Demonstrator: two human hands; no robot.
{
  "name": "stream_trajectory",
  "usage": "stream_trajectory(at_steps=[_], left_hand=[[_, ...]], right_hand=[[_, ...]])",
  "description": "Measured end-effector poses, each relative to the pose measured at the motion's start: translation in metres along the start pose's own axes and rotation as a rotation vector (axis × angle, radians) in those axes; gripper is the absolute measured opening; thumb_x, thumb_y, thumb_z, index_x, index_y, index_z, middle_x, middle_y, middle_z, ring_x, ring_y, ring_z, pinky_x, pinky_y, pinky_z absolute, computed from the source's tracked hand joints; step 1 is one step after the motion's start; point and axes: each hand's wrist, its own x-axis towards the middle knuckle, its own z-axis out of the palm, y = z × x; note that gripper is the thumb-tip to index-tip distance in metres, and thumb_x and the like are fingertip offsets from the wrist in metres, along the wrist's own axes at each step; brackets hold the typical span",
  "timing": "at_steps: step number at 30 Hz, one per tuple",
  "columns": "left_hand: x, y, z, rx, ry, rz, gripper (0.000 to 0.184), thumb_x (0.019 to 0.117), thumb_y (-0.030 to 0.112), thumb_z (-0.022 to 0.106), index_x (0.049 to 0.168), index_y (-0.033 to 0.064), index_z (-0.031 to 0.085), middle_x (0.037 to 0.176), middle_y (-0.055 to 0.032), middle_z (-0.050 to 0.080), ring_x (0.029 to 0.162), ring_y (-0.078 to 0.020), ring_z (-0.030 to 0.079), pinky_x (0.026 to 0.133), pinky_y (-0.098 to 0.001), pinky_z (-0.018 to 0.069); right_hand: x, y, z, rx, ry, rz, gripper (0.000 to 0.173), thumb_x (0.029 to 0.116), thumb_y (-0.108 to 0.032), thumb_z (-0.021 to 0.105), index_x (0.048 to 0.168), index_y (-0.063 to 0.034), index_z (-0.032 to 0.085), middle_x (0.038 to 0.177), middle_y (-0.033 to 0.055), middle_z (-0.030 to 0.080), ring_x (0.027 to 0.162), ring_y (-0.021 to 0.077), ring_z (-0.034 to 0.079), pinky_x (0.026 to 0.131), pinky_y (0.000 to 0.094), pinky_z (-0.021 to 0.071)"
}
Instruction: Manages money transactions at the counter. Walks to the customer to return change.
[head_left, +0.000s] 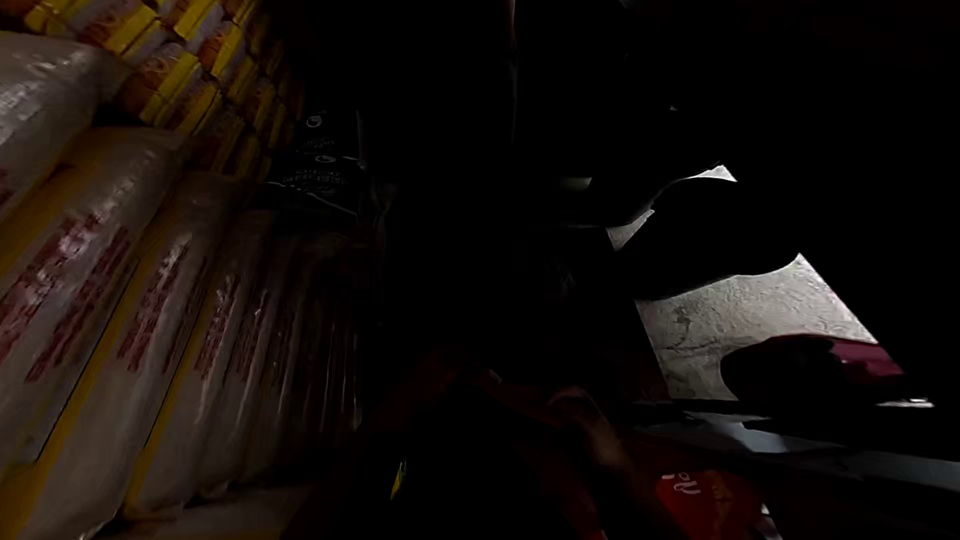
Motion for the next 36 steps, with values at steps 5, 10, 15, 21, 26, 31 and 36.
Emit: stream_trajectory(at_steps=[5, 10, 15, 21, 26, 31, 36], left_hand=[[0.078, 0.036, -0.097, -0.199, 0.108, 0.137, 0.019, 0.1018, 0.003, 0.049, 0.099, 0.0046, 0.069, 0.086, 0.0031, 0.071, 0.07, -0.0039, 0.064, 0.064, -0.0219, 0.0551], [0.153, 0.057, -0.214, -0.166, 0.116, 0.182, 0.019, 0.099, 0.0, 0.051, 0.096, 0.0052, 0.07, 0.086, 0.0032, 0.071, 0.071, -0.004, 0.066, 0.066, -0.0232, 0.0572], [0.24, 0.09, -0.336, -0.152, 0.053, 0.2, 0.022, 0.0996, -0.001, 0.048, 0.097, 0.0045, 0.069, 0.09, 0.0029, 0.071, 0.077, -0.0044, 0.066, 0.071, -0.0236, 0.0575], [0.338, 0.158, -0.463, -0.229, 0.067, 0.235, 0.022, 0.0999, 0.0, 0.049, 0.097, 0.0076, 0.07, 0.089, 0.0022, 0.072, 0.072, -0.0048, 0.066, 0.066, -0.0226, 0.0561], [0.443, 0.198, -0.532, -0.254, 0.01, 0.342, 0.03, 0.0963, -0.004, 0.046, 0.097, 0.0078, 0.073, 0.091, 0.0038, 0.075, 0.077, -0.0034, 0.07, 0.07, -0.0229, 0.0591], [0.575, 0.233, -0.589, -0.266, 0.07, 0.36, 0.026, 0.098, -0.001, 0.051, 0.102, 0.0065, 0.076, 0.095, 0.0015, 0.076, 0.079, -0.0045, 0.07, 0.071, -0.023, 0.0591], [0.673, 0.314, -0.661, -0.29, 0.388, 0.228, 0.031, 0.1009, 0.006, 0.056, 0.131, -0.0005, 0.061, 0.097, -0.0062, 0.071, 0.082, -0.012, 0.068, 0.074, -0.0304, 0.0585]], right_hand=[[0.139, -0.006, 0.043, 0.163, 0.022, -0.099, 0.017, 0.0881, -0.018, 0.065, 0.086, -0.0273, 0.079, 0.085, -0.0101, 0.074, 0.079, 0.0001, 0.068, 0.075, 0.0225, 0.0584], [0.269, 0.009, 0.076, 0.14, 0.009, -0.054, 0.009, 0.0883, -0.025, 0.071, 0.085, -0.029, 0.079, 0.084, -0.0116, 0.074, 0.076, -0.0014, 0.067, 0.072, 0.02, 0.0573], [0.412, 0.013, 0.117, 0.093, 0.112, 0.001, 0.006, 0.0877, -0.029, 0.072, 0.084, -0.0259, 0.075, 0.084, -0.0072, 0.073, 0.077, 0.0026, 0.067, 0.071, 0.0239, 0.0575], [0.587, -0.041, 0.174, 0.17, 0.128, -0.075, 0.013, 0.0909, -0.018, 0.066, 0.083, -0.0214, 0.075, 0.081, -0.0036, 0.074, 0.074, 0.0045, 0.069, 0.07, 0.0248, 0.0596], [0.71, -0.062, 0.156, 0.098, 0.1, -0.163, 0.005, 0.0894, -0.025, 0.075, 0.086, -0.0236, 0.079, 0.082, -0.0069, 0.075, 0.074, 0.0003, 0.069, 0.071, 0.02, 0.0589], [0.867, -0.078, 0.11, 0.006, 0.074, -0.15, 0.005, 0.0883, -0.027, 0.075, 0.086, -0.0245, 0.078, 0.083, -0.0086, 0.075, 0.076, -0.0003, 0.068, 0.072, 0.0202, 0.0583], [1.036, -0.117, 0.125, -0.011, 0.072, -0.069, 0.012, 0.0919, -0.012, 0.063, 0.095, -0.0168, 0.074, 0.091, -0.0042, 0.075, 0.083, 0.0059, 0.069, 0.077, 0.0275, 0.0598]])
